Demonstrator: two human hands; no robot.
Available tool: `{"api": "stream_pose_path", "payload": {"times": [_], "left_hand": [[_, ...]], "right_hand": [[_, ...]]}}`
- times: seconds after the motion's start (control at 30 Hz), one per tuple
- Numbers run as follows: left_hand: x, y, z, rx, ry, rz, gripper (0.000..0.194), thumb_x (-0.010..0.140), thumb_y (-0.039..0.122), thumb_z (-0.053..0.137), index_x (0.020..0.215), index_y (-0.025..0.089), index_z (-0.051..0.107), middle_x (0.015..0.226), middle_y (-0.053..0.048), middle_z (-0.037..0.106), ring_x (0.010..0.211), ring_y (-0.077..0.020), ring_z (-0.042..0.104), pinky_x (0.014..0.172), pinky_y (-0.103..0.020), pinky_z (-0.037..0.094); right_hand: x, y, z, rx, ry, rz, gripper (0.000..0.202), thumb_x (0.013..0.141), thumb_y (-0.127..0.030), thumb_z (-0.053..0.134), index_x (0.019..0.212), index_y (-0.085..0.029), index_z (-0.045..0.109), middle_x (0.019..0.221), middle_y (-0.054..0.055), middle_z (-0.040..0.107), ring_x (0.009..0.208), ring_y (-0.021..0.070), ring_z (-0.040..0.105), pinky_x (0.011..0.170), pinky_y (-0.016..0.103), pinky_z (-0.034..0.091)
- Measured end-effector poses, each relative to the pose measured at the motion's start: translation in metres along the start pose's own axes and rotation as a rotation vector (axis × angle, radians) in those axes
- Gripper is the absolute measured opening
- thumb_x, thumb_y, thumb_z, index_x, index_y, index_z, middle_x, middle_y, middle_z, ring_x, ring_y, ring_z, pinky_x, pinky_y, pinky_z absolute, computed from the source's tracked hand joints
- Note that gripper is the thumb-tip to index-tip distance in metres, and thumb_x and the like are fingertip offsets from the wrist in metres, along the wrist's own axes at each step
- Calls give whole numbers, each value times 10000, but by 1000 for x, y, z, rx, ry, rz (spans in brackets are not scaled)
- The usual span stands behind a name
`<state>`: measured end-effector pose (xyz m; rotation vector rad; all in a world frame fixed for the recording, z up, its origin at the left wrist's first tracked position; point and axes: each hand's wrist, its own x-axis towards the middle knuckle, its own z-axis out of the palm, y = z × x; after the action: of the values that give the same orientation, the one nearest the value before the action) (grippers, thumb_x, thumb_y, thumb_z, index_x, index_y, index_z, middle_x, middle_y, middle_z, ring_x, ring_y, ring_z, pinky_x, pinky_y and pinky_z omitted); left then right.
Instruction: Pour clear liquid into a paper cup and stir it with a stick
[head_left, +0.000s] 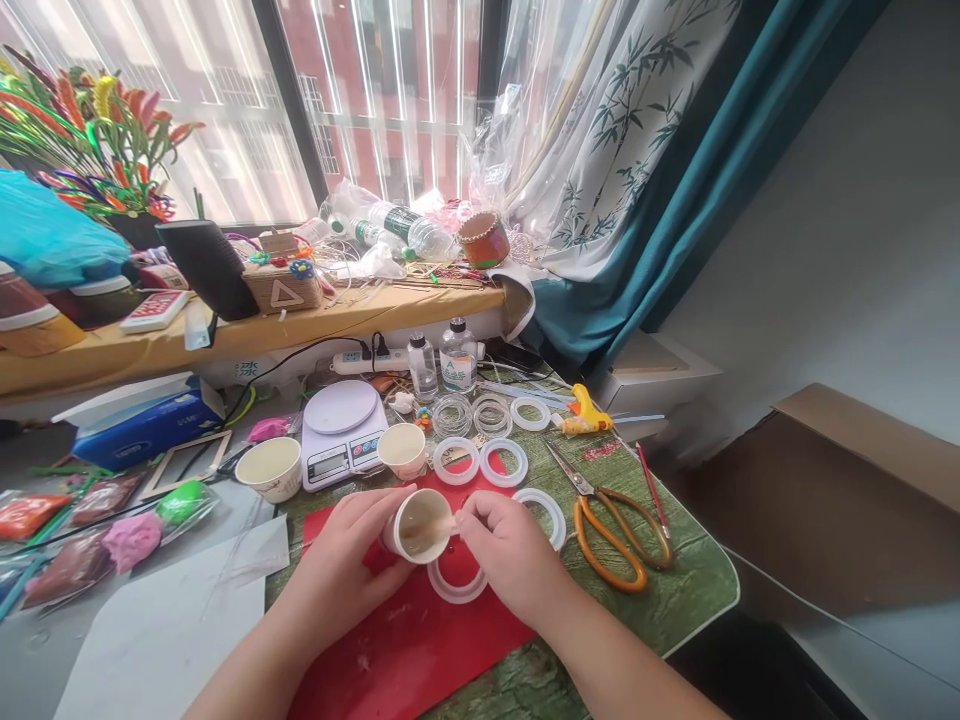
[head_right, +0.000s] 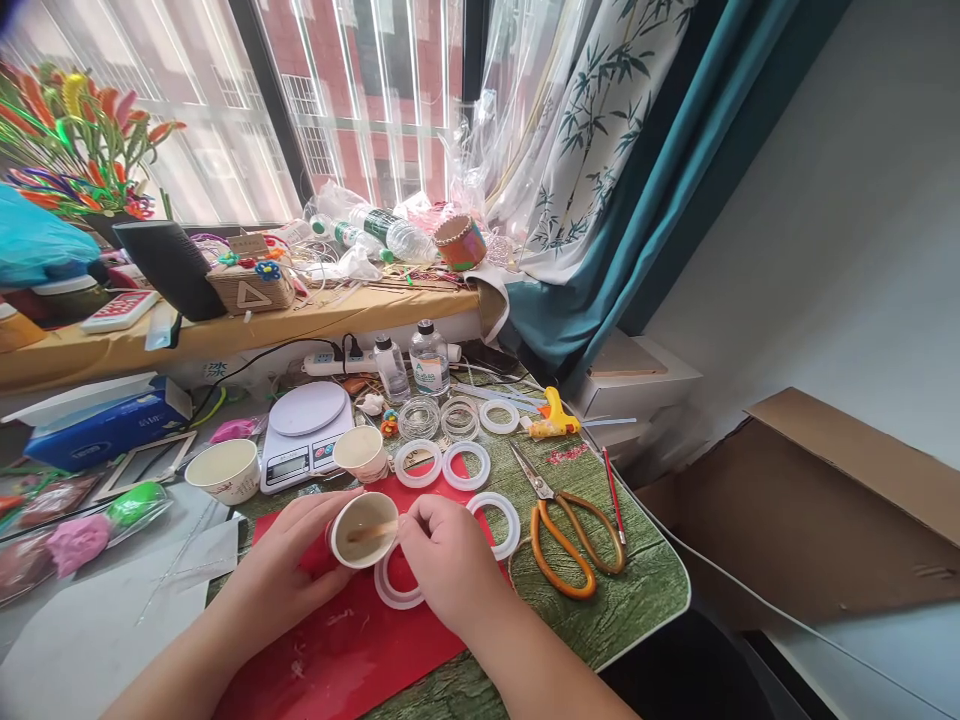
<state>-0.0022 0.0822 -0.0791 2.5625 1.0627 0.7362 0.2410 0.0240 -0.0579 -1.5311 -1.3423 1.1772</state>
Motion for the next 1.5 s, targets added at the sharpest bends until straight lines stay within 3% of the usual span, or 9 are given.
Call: {"api": "stream_pose_path", "payload": {"times": [0.13, 0.23, 0.63, 0.87, 1.0, 1.17, 1.33, 1.4, 1.5], "left_hand": [[-1, -1, 2, -3, -17, -8, 602, 920, 266, 722, 1496, 375, 583, 1412, -74, 739, 1262, -328, 717, 1021, -436, 615], [-1, -4, 4, -9, -2, -6, 595, 910, 268, 713, 1485, 362, 595, 1408, -84, 745, 1255, -339, 722, 1012, -445, 621], [1, -3, 3, 0, -11, 10, 596, 921, 274, 720, 1490, 371, 574, 1402, -65, 741, 1246, -319, 723, 1012, -429, 618], [2, -1, 1, 21, -5, 30, 616, 909, 249, 739, 1488, 371, 567, 1384, -59, 750, 1229, -305, 734, 1010, -416, 620], [3, 1, -1, 30, 2, 30, 614, 906, 268, 753, 1488, 366, 582, 1385, -55, 755, 1223, -305, 740, 1000, -404, 626], [4, 3, -3, 40, 1, 25, 599, 927, 302, 738, 1501, 378, 582, 1390, -40, 761, 1220, -302, 744, 982, -396, 631], [3, 1, 0, 28, 22, 32, 588, 906, 275, 733, 1470, 373, 599, 1376, -37, 765, 1209, -301, 746, 986, -401, 627], [3, 1, 1, 32, 33, 35, 564, 912, 273, 725, 1455, 365, 603, 1366, -41, 767, 1202, -298, 749, 982, -401, 627], [4, 0, 0, 41, 30, 48, 559, 919, 282, 730, 1456, 357, 594, 1358, -44, 770, 1193, -293, 753, 981, -398, 627]], "right_hand": [[-1, 2, -3, -104, 89, -108, 296, 1017, -351, 513, 748, -239, 459, 681, -44, 481, 652, 154, 459, 612, 281, 325], [-3, 0, -2, -247, 41, -220, 331, 996, -281, 532, 702, -241, 387, 648, -48, 448, 615, 144, 421, 588, 292, 268], [-3, 2, 2, -162, 41, -149, 310, 980, -297, 531, 706, -241, 398, 651, -52, 444, 637, 146, 414, 604, 290, 275], [-1, 8, 6, 289, 68, 44, 295, 985, -412, 544, 755, -243, 471, 642, -78, 400, 602, 131, 341, 576, 274, 299], [-3, 1, -1, 336, 73, 10, 300, 984, -428, 570, 762, -239, 497, 635, -76, 421, 592, 131, 341, 566, 275, 300], [-5, -9, -11, 269, 69, -62, 314, 1006, -446, 544, 772, -240, 506, 671, -55, 454, 638, 151, 404, 606, 282, 358], [-5, -2, -1, -120, 100, -215, 321, 958, -335, 563, 688, -238, 419, 661, -37, 460, 643, 153, 416, 621, 310, 279], [-6, 3, 7, -47, 34, -145, 308, 944, -331, 559, 685, -240, 420, 653, -41, 448, 637, 149, 407, 610, 305, 274], [-6, 7, 14, 294, 13, 17, 274, 950, -402, 550, 736, -239, 498, 660, -55, 446, 619, 137, 381, 586, 282, 299]]}}
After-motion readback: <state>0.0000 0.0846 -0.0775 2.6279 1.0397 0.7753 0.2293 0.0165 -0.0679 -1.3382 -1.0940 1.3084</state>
